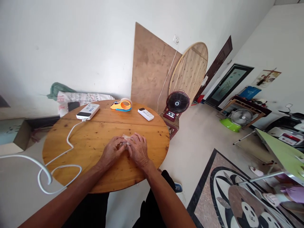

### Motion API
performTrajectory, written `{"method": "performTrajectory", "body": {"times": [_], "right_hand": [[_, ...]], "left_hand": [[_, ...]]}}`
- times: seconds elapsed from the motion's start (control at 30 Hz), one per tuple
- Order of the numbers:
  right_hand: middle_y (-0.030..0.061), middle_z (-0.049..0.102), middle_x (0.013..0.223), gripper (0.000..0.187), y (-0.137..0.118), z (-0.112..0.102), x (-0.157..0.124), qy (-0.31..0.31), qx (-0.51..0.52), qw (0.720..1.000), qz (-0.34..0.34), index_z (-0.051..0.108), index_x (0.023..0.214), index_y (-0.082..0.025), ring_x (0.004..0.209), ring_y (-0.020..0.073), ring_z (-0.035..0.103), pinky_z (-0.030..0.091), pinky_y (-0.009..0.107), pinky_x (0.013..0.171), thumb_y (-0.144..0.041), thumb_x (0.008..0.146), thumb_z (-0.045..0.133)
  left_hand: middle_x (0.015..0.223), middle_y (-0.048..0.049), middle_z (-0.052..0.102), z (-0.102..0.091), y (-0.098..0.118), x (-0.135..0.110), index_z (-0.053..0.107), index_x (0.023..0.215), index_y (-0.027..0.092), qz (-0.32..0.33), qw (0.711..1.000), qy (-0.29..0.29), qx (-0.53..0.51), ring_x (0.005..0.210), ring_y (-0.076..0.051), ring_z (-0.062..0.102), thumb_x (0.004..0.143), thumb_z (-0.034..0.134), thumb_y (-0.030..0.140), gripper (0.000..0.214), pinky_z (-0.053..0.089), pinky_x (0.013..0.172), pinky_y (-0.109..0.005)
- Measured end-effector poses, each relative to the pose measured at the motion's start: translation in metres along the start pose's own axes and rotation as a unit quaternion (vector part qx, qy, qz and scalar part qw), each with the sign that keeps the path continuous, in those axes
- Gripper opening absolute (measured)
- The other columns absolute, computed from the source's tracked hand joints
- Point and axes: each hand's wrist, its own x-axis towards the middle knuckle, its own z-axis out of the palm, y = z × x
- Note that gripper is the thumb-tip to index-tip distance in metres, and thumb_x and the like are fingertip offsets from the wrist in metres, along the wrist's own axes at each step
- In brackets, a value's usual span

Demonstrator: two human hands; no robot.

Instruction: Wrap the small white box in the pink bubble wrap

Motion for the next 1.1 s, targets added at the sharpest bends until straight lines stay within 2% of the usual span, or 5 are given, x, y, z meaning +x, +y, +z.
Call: {"method": "performTrajectory", "body": {"times": [0.13,0.3,0.53,0.73,1.1], "right_hand": [[0.0092,0.055,0.123,0.019,0.001,0.000,-0.006,0.018,0.038,0.999,0.018,0.057,0.102,-0.020,0.115,0.0232,0.047,0.035,0.039,0.096,-0.024,0.084,0.056],[0.0125,0.051,0.128,0.031,0.005,-0.004,-0.022,0.080,0.081,0.991,0.075,0.052,0.108,-0.019,0.120,0.0247,0.046,0.035,0.040,0.098,-0.028,0.080,0.060],[0.0119,0.048,0.132,0.034,0.010,-0.002,-0.029,0.098,0.100,0.985,0.100,0.050,0.114,-0.021,0.121,0.0252,0.046,0.037,0.042,0.098,-0.028,0.082,0.058],[0.0116,0.048,0.130,0.033,0.012,-0.002,-0.029,0.114,0.151,0.975,0.117,0.050,0.114,-0.022,0.122,0.0243,0.046,0.038,0.044,0.101,-0.025,0.082,0.058],[0.0113,0.052,0.127,0.024,0.014,0.000,-0.027,0.094,0.176,0.961,0.193,0.055,0.105,-0.020,0.122,0.0233,0.046,0.036,0.044,0.104,-0.020,0.081,0.056]], "left_hand": [[0.096,-0.0053,0.059,-0.001,0.002,-0.001,0.059,0.084,0.021,0.003,1.000,0.007,-0.002,0.095,-0.020,0.057,0.080,0.053,0.025,0.008,0.048,0.086,-0.036],[0.090,-0.0036,0.056,-0.006,0.005,-0.001,0.052,0.082,0.021,0.009,0.998,0.065,0.005,0.089,-0.018,0.055,0.076,0.053,0.018,0.007,0.047,0.079,-0.031],[0.082,-0.0017,0.054,-0.008,0.005,0.000,0.054,0.081,0.021,-0.074,0.991,0.105,-0.036,0.076,-0.016,0.054,0.075,0.048,0.018,0.009,0.043,0.057,-0.023],[0.081,-0.0014,0.058,-0.006,0.002,-0.001,0.057,0.080,0.020,-0.124,0.982,0.102,-0.099,0.076,-0.016,0.056,0.071,0.050,0.021,0.012,0.046,0.070,-0.028],[0.061,0.0040,0.059,-0.015,0.016,0.005,0.057,0.069,0.018,-0.280,0.904,0.099,-0.306,0.056,-0.011,0.052,0.060,0.058,0.027,0.013,0.042,0.053,-0.021]]}}
